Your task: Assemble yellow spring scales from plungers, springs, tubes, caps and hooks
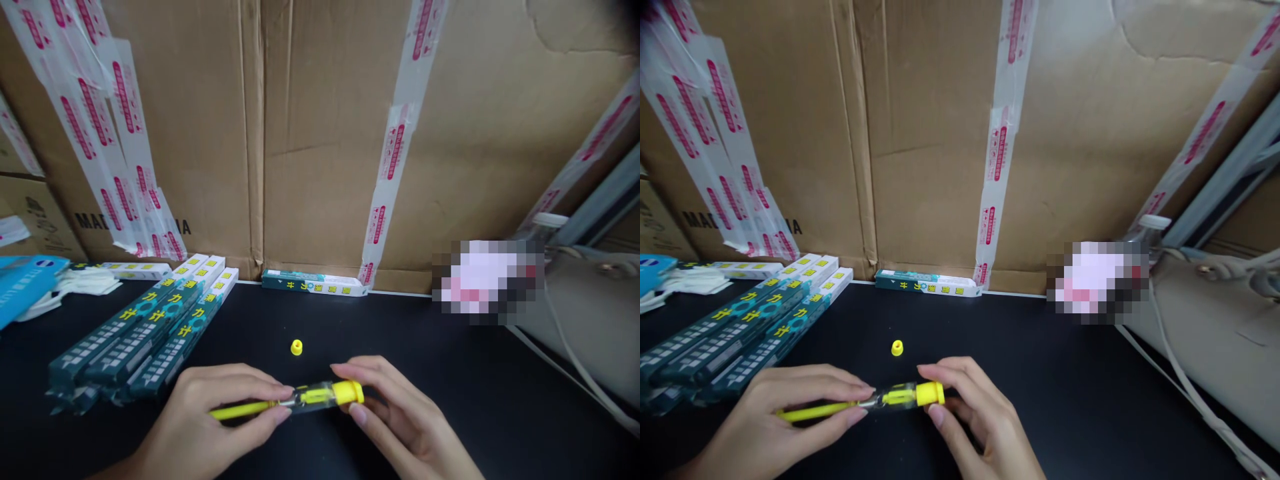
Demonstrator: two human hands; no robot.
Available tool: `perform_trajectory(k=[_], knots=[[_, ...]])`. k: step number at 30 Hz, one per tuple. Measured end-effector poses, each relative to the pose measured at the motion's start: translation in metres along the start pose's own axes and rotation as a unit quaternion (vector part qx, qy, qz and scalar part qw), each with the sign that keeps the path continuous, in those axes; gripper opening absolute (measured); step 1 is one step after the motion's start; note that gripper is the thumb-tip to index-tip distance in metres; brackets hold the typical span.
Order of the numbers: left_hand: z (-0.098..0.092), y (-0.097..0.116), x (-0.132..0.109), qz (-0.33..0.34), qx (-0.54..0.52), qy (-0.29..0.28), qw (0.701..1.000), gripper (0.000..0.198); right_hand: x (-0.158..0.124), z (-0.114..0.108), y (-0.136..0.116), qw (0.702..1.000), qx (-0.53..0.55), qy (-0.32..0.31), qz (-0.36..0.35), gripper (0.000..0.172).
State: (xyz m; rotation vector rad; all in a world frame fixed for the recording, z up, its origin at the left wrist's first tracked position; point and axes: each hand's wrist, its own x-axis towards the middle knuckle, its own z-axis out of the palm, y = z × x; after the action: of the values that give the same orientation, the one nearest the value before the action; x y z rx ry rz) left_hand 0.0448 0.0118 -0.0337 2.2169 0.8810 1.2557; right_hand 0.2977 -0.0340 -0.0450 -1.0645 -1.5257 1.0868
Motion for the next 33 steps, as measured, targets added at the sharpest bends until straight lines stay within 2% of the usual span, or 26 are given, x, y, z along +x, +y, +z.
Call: perform_trajectory(k=[4, 8, 17, 22, 27, 33], knots=[[-0.0007, 0.0016, 0.0001, 0.015, 0.005, -0.008, 1.000, 0.024, 0.0020, -0.0005, 0.0039, 0.998, 0.048, 0.005, 0.039, 0.023], [-0.0008, 0.0010, -0.0012, 0.024, 0.011, -0.002, 1.000, 0.024, 0.0043, -0.0024, 0.0061, 0.996, 0.059, 0.005, 0.073, 0.016], [0.0008, 0.0003, -0.0019, 0.038, 0.013, 0.007, 0.999, 0.026, 0.0060, -0.0024, 0.0026, 0.992, 0.072, 0.027, 0.105, 0.024], [-0.0003, 0.0017, -0.0020, 0.034, 0.019, -0.009, 0.999, 0.024, 0.0051, -0.0035, 0.0045, 0.993, 0.053, 0.019, 0.108, 0.027], [0.0004, 0.0008, -0.0020, 0.031, 0.012, -0.002, 0.999, 0.024, 0.0053, -0.0037, 0.0042, 0.995, 0.054, 0.016, 0.085, 0.016], [0.0011, 0.0017, -0.0028, 0.031, 0.008, -0.007, 0.999, 0.027, 0.0056, 0.0040, -0.0019, 0.992, 0.087, 0.065, 0.059, 0.016]])
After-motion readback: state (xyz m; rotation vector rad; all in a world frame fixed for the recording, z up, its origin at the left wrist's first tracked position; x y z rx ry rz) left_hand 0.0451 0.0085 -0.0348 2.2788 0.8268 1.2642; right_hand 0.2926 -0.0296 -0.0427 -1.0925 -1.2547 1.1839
